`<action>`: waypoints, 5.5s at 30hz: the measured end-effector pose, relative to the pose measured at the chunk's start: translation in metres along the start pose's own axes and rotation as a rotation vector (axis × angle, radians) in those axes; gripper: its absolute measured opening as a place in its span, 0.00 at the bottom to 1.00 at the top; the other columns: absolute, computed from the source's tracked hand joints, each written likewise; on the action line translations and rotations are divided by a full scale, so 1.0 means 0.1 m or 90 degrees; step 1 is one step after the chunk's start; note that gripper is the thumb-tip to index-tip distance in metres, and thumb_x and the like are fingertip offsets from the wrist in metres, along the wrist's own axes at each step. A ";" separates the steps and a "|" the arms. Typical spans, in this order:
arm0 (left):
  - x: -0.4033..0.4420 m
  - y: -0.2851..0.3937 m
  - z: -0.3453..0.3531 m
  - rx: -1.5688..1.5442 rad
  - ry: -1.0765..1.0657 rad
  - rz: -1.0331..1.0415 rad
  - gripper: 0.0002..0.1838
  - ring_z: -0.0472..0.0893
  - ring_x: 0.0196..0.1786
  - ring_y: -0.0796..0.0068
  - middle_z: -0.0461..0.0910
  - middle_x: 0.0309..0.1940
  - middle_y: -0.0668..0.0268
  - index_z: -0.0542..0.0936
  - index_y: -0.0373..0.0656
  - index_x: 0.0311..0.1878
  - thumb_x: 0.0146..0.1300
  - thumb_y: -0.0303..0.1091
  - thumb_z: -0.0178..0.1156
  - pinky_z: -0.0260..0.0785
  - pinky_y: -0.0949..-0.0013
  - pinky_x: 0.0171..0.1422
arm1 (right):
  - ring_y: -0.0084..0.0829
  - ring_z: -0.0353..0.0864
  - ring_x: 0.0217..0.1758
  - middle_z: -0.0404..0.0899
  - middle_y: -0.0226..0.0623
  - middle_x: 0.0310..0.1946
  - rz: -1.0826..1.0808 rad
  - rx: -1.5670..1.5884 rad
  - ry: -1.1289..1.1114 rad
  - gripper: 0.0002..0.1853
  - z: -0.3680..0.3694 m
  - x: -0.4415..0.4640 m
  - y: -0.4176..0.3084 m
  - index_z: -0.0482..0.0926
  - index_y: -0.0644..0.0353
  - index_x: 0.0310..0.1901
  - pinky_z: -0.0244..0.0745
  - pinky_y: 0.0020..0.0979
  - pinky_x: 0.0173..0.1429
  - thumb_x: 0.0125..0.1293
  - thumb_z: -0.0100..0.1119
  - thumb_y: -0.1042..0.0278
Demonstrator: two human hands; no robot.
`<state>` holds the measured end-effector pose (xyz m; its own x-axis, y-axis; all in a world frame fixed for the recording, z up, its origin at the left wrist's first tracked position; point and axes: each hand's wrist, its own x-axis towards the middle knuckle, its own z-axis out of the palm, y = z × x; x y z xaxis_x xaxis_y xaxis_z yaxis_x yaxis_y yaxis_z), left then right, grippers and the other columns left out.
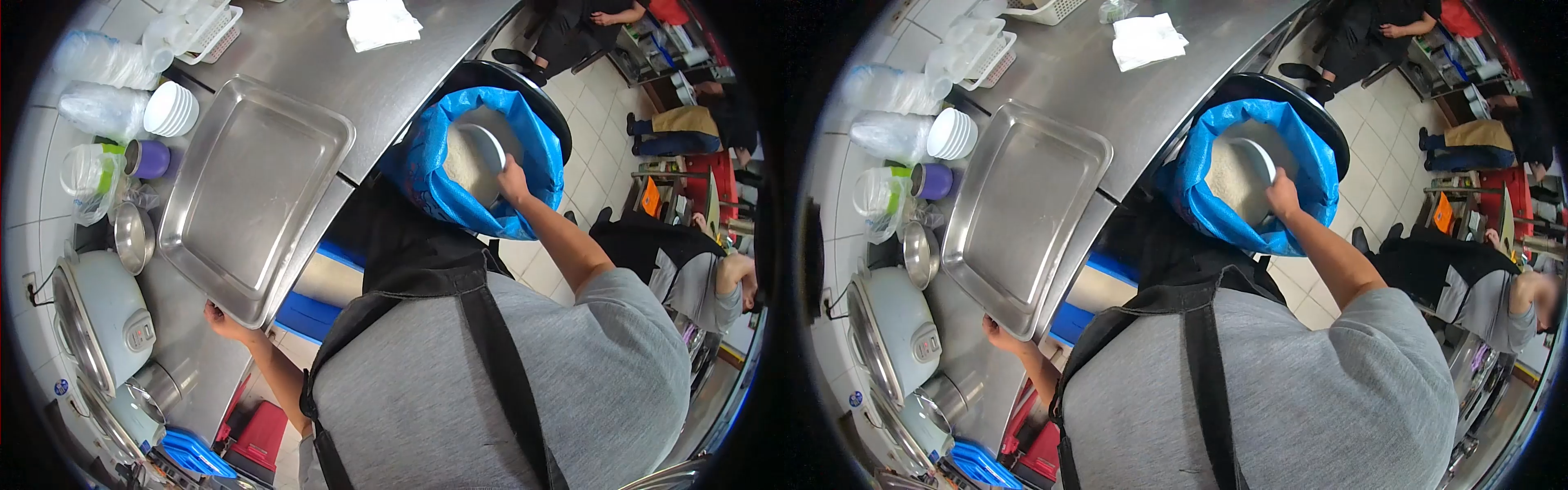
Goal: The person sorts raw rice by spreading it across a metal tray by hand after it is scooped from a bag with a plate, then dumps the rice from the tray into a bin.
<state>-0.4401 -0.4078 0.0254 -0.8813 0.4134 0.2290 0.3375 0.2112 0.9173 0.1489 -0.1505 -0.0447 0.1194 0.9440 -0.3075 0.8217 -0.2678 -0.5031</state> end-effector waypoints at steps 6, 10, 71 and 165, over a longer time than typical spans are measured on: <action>0.02 -0.04 -0.01 0.060 0.022 0.014 0.12 0.82 0.38 0.74 0.83 0.37 0.62 0.81 0.32 0.46 0.59 0.26 0.64 0.74 0.70 0.45 | 0.49 0.81 0.52 0.80 0.57 0.48 0.104 0.194 0.053 0.21 0.17 -0.03 0.14 0.69 0.67 0.55 0.73 0.40 0.57 0.66 0.56 0.61; 0.04 -0.07 -0.06 0.130 -0.001 0.033 0.14 0.82 0.38 0.73 0.83 0.37 0.63 0.81 0.32 0.46 0.58 0.28 0.65 0.74 0.69 0.47 | 0.46 0.81 0.49 0.80 0.57 0.44 0.078 0.188 0.028 0.32 -0.02 -0.19 -0.01 0.67 0.65 0.57 0.73 0.39 0.57 0.68 0.58 0.41; 0.02 -0.16 -0.10 0.147 -0.008 0.061 0.14 0.81 0.44 0.73 0.80 0.43 0.64 0.82 0.34 0.46 0.57 0.28 0.68 0.72 0.69 0.53 | 0.47 0.71 0.69 0.69 0.43 0.69 0.285 0.947 0.034 0.39 -0.48 -0.43 -0.27 0.61 0.58 0.72 0.66 0.51 0.71 0.73 0.42 0.33; 0.26 1.60 0.82 0.263 -0.417 0.375 0.27 0.66 0.74 0.65 0.69 0.70 0.62 0.70 0.46 0.69 0.68 0.40 0.58 0.52 0.58 0.81 | 0.24 0.80 0.45 0.81 0.37 0.46 -0.715 0.698 -0.134 0.15 0.10 -1.11 -4.94 0.75 0.68 0.57 0.75 0.25 0.51 0.73 0.56 0.71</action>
<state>-0.3814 -0.2904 0.1517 -0.2173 0.9372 0.2728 0.8651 0.0555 0.4985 -0.2761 -0.1252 0.2304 -0.4000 0.7317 0.5520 -0.3606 0.4280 -0.8287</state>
